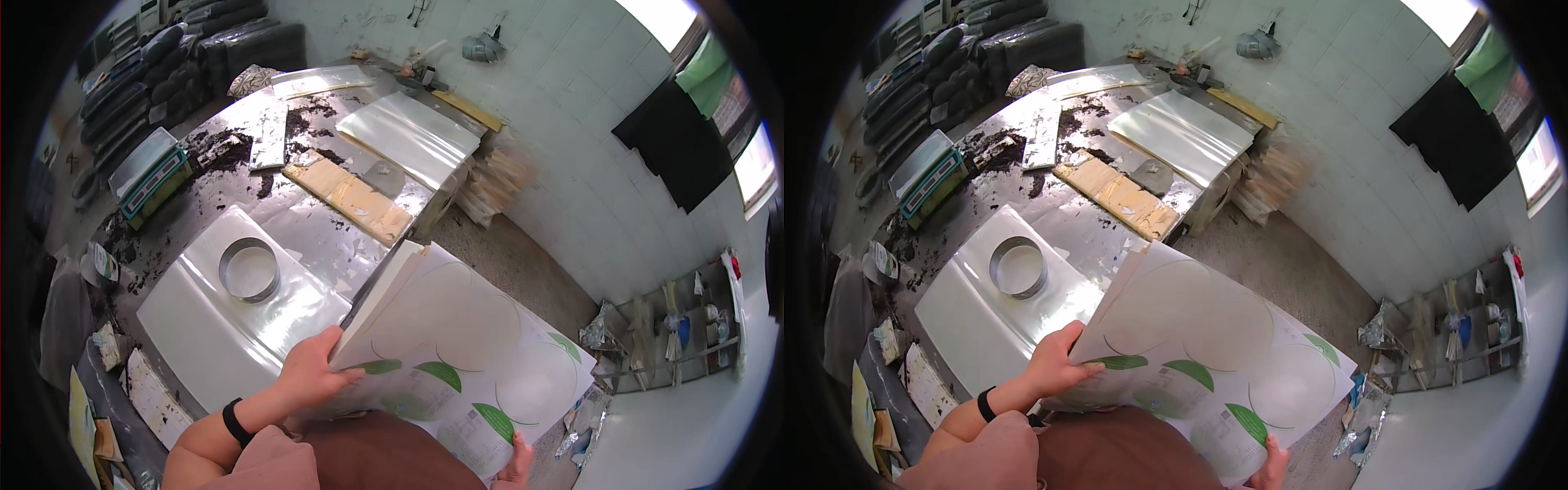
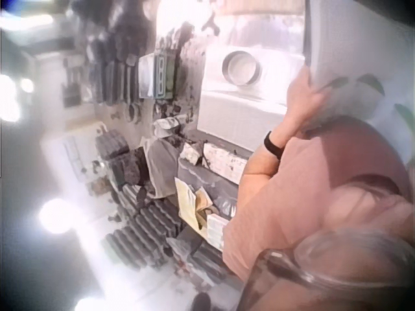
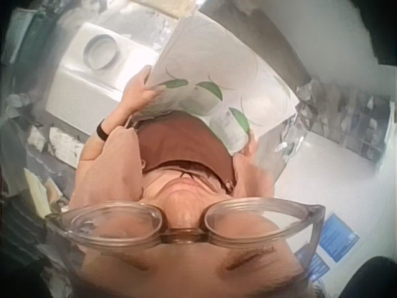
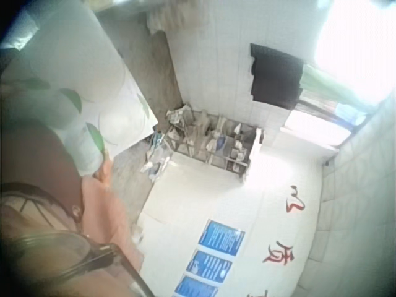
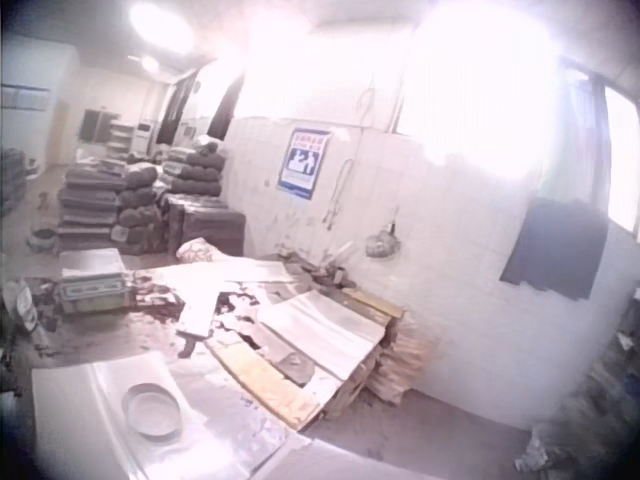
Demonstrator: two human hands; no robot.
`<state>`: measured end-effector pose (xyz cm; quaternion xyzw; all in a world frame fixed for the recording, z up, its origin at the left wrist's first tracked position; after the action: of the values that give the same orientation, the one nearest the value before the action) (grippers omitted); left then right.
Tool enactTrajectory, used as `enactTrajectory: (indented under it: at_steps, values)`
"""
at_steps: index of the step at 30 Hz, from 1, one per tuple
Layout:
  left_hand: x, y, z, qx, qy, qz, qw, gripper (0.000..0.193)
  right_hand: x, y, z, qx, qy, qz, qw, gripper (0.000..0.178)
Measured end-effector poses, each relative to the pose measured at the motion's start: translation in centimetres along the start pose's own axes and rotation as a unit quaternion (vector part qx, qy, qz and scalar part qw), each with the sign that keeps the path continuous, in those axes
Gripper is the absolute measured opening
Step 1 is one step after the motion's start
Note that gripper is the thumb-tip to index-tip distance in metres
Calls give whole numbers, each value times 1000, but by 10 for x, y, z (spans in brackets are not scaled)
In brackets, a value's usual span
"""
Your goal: The person organizes metal rings and plastic sheets on a metal table, then gathers and aligns printed sheets into a stack.
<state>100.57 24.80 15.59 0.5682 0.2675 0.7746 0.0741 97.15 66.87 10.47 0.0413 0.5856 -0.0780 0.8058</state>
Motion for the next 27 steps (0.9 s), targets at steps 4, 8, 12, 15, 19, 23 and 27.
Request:
enactTrajectory:
  at_steps: [4, 8, 12, 15, 19, 23, 27]
  values:
    - [4, -13, -78, 45, 28, 37, 998, 43, -28, -35, -111, -63, 39, -22, 997, 42]
    - [20, -36, -160, 91, 28, 101, 990, 44, -88, -85, -206, -99, 39, 4, 994, 41]
    - [56, -44, -241, 109, 56, 68, 990, 46, -118, -95, -313, -140, 20, 15, 990, 43]
    - [59, -50, -289, 118, 94, 75, 986, 47, -124, -130, -387, -181, 12, 35, 983, 45]
    - [60, -54, -371, 142, 112, 100, 978, 46, -160, -184, -453, -189, -32, 31, 981, 43]
    - [82, -42, -468, 128, 111, 100, 980, 46, -190, -234, -529, -190, 6, 78, 979, 39]
    - [103, -26, -574, 75, 121, 59, 988, 47, -219, -265, -605, -161, 16, 268, 950, 35]
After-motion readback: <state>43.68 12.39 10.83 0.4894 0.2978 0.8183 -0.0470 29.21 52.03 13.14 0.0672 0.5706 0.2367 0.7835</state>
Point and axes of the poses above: each hand's wrist, its own z-axis away from the middle knuckle, its own y-axis out of the back of the hand, x = y × z, the point moved 6 cm from there along -z, towards the middle knuckle, and after that the axes turned 7 degrees about y, right-handed, at the moved point
